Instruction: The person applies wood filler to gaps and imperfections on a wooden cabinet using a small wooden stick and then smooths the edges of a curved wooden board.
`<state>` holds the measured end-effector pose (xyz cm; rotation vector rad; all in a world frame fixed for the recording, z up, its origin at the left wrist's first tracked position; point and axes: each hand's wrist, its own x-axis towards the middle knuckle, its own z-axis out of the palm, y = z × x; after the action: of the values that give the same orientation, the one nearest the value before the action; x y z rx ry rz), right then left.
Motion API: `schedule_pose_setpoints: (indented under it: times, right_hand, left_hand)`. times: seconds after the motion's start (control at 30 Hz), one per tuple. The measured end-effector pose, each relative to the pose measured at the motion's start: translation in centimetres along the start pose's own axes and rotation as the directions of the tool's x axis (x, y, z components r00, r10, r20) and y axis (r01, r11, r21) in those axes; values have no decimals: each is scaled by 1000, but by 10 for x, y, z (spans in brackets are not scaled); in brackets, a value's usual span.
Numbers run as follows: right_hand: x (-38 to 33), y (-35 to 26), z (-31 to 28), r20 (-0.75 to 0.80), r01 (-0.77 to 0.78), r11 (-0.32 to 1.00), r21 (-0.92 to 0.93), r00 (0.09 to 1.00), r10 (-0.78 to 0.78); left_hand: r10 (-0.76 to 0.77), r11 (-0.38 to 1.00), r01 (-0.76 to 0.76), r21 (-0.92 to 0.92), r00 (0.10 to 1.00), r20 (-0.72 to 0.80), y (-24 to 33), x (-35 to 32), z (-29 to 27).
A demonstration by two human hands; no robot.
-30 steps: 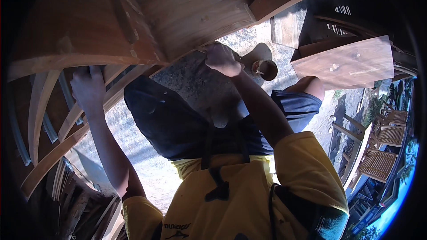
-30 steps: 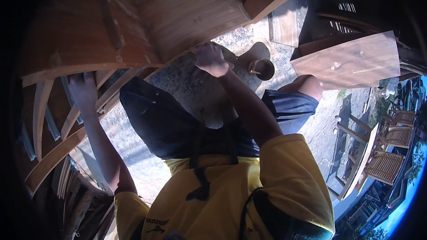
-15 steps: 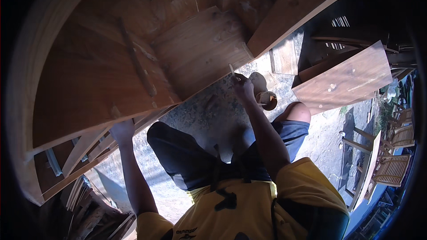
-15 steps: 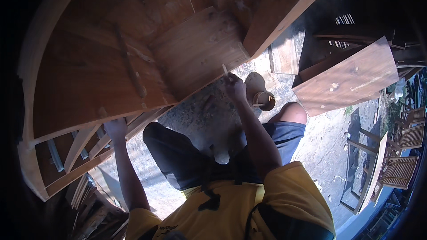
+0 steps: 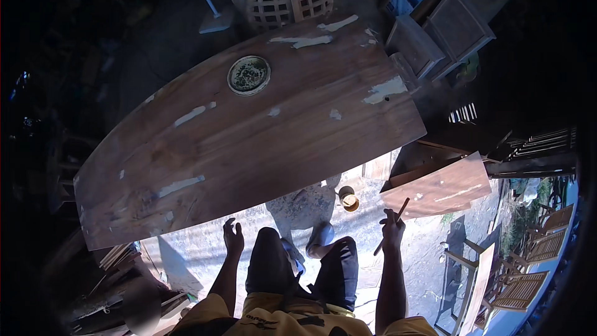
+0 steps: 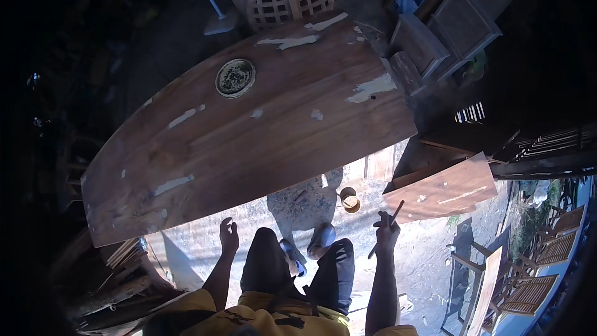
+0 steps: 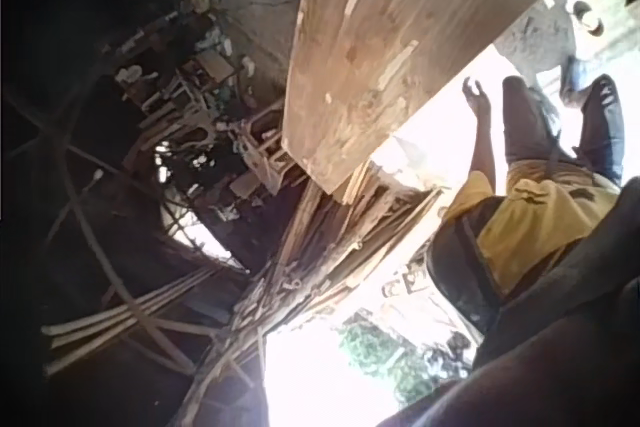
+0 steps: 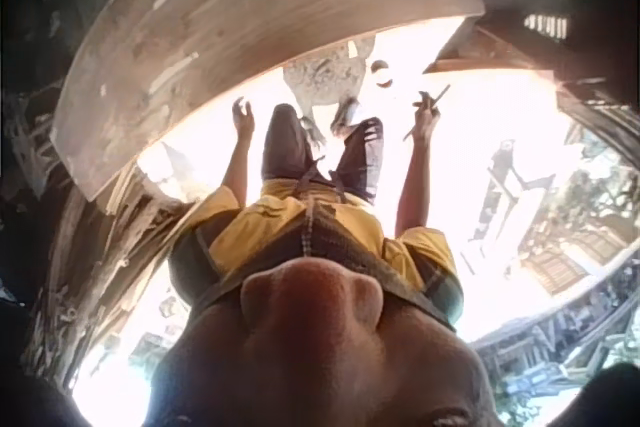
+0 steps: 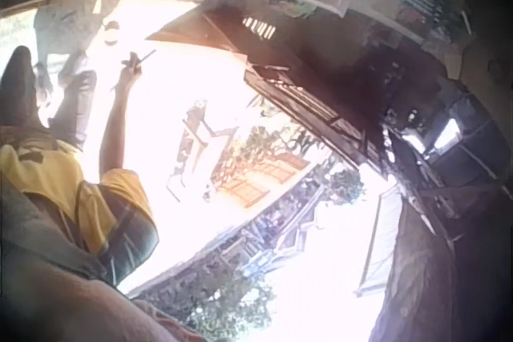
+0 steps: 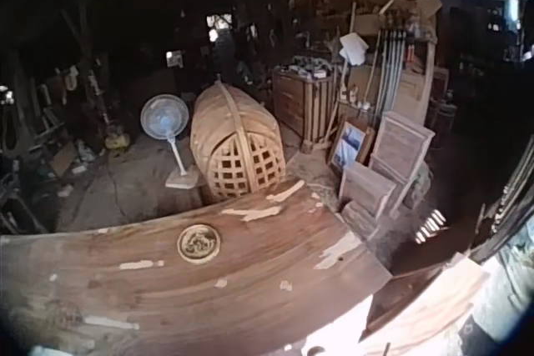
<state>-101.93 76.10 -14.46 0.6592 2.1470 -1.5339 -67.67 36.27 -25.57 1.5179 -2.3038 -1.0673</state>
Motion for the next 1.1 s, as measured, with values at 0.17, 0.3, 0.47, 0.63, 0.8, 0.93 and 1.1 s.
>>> schedule_pose_setpoints:
  times: [0.17,0.3,0.47,0.63,0.8,0.93,1.1]
  right_hand:
    - [-20,-102,-88,-154,60,998,-11,986,-61]
    - [8,-163,-69,-69,237,968,88,970,-231]
    - [75,-239,25,-81,218,976,-12,973,-218]
    - [121,-244,48,-320,240,787,-568,817,-479]
    - [72,-277,94,-506,159,824,-544,720,-474]
    - [78,-268,100,-561,255,939,-229,754,-342]
    - [71,-279,84,-609,89,952,-292,750,-257]
  left_hand:
    - [-652,384,546,-745,731,200,6,-57,-140]
    - [-737,-62,107,-992,666,117,43,-7,-225]
    - [-836,-33,-109,-993,547,-32,79,40,-258]
    - [-798,102,-138,-985,581,-164,141,92,-256]
    - [-794,307,-123,-944,514,-326,89,74,-242]
    - [-885,300,-103,-948,341,-317,62,67,-251]
    - [-930,210,-8,-978,307,-202,85,74,-244]
